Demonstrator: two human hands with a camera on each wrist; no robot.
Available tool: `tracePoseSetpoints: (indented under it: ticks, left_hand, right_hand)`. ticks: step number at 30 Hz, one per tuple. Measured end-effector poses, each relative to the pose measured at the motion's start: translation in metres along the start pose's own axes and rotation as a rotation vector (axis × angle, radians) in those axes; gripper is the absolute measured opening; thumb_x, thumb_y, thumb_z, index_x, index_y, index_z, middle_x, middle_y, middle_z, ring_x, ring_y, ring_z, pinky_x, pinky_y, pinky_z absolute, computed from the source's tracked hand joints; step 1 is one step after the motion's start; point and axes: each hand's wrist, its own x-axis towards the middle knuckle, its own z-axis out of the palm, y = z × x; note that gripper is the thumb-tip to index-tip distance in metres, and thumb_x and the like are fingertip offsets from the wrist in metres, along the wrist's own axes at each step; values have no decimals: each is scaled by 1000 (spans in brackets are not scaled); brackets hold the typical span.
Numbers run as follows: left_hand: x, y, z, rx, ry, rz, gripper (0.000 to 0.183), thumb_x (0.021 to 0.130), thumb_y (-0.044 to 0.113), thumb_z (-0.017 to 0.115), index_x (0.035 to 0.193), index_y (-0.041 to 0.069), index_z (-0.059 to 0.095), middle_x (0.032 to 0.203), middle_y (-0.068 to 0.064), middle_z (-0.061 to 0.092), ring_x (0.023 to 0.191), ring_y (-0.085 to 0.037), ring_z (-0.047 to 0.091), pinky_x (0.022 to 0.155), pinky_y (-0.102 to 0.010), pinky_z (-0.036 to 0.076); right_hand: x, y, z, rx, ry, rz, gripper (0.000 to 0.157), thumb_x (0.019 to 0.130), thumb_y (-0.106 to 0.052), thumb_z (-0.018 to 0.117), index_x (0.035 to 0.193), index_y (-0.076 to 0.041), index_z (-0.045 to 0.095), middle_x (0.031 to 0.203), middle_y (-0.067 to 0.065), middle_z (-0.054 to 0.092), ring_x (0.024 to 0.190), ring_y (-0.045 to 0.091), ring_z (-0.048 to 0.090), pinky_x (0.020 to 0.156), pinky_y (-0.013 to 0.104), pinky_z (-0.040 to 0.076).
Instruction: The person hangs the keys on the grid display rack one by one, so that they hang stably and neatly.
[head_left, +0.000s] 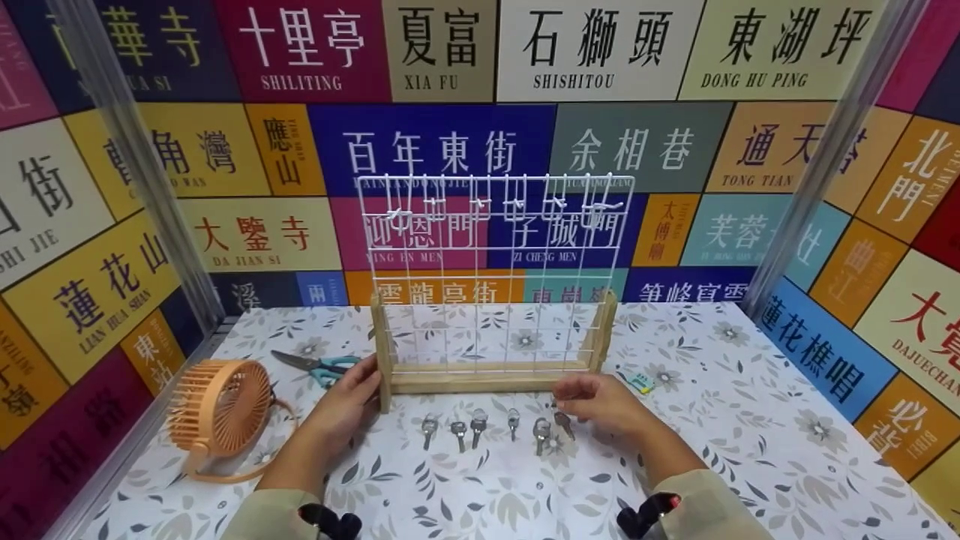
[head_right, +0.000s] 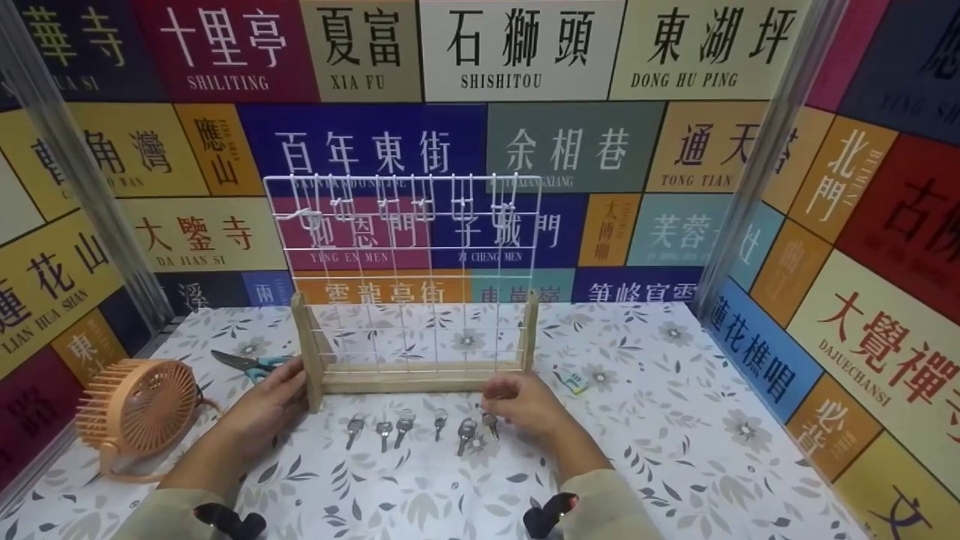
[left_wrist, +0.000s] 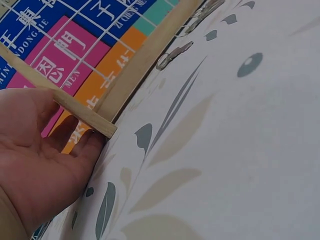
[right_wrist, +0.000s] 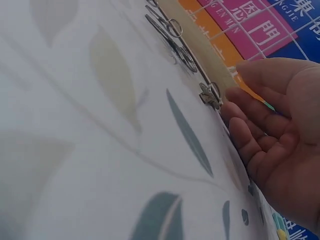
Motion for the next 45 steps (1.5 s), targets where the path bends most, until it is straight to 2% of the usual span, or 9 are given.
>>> tracePoseSetpoints:
  ticks: [5, 14, 18, 21, 26, 29, 35, 42, 45]
  left_hand:
    - [-1, -2, -4, -2, -24, 8, 55, 115, 29, 49, 168, 31, 34, 177, 3, 30, 166, -28, 26, 136, -47, 25]
    - [-6, -5, -7, 6, -49, 1, 56, 114, 30, 52, 167, 36, 36, 178, 7, 29, 166, -26, 26, 137, -47, 23]
    - [-6, -6, -6, 16, -52, -15, 56, 114, 30, 51, 166, 39, 35, 178, 8, 26, 167, -25, 25, 137, -47, 22]
    - [-5, -5, -6, 2, -48, -15, 55, 114, 29, 50, 166, 39, 36, 178, 8, 27, 166, -25, 27, 136, -46, 24]
    - [-4, -5, -7, 11, -47, -3, 56, 115, 27, 49, 168, 36, 34, 178, 6, 26, 166, -26, 27, 136, -46, 24]
    - [-4, -5, -7, 41, -53, 4, 57, 115, 27, 48, 169, 35, 32, 179, 5, 24, 167, -26, 23, 137, -47, 22]
    - [-2, -2, -9, 40, -61, 13, 58, 114, 27, 50, 169, 34, 32, 179, 5, 24, 167, -26, 22, 137, -47, 21]
    - [-2, -2, -8, 36, -68, 8, 59, 114, 28, 50, 169, 35, 31, 180, 5, 22, 167, -26, 23, 137, -48, 22]
    - [-2, -2, -7, 43, -59, 3, 58, 114, 29, 51, 168, 36, 32, 180, 6, 23, 167, -27, 23, 137, -49, 22]
  right_hand:
    - [-2, 3, 2, -53, -21, -1, 35, 92, -12, 82, 125, -4, 74, 122, 15, 76, 103, 18, 68, 88, 26, 55]
    - [-2, 5, 6, -106, -27, 1, 34, 88, -5, 83, 122, -5, 77, 108, 13, 75, 94, 17, 65, 80, 22, 54]
    - [-3, 5, 3, -161, 4, 15, 25, 90, -10, 83, 115, -10, 81, 106, 7, 77, 94, 15, 67, 81, 23, 54]
    - [-2, 5, 0, -197, 34, 42, 18, 92, -19, 83, 110, -16, 83, 105, 1, 79, 94, 13, 67, 82, 23, 54]
    - [-1, 2, -4, -116, 69, 49, 23, 96, -25, 81, 115, -11, 83, 105, 3, 81, 90, 10, 71, 79, 22, 58]
    - [-2, -8, -6, -73, 94, 15, 26, 98, -24, 79, 119, -7, 81, 106, 7, 82, 89, 11, 73, 79, 24, 62]
    - [-9, -46, -6, -44, 158, -78, 28, 100, -26, 77, 123, -10, 80, 114, 8, 81, 100, 17, 75, 90, 35, 65]
    - [-21, -86, -1, 60, 224, -199, 22, 101, -21, 76, 121, -12, 81, 116, 9, 79, 101, 15, 76, 89, 22, 64]
    - [-22, -97, 5, 111, 219, -233, 23, 100, -17, 76, 120, -7, 80, 115, 11, 78, 99, 14, 76, 89, 23, 64]
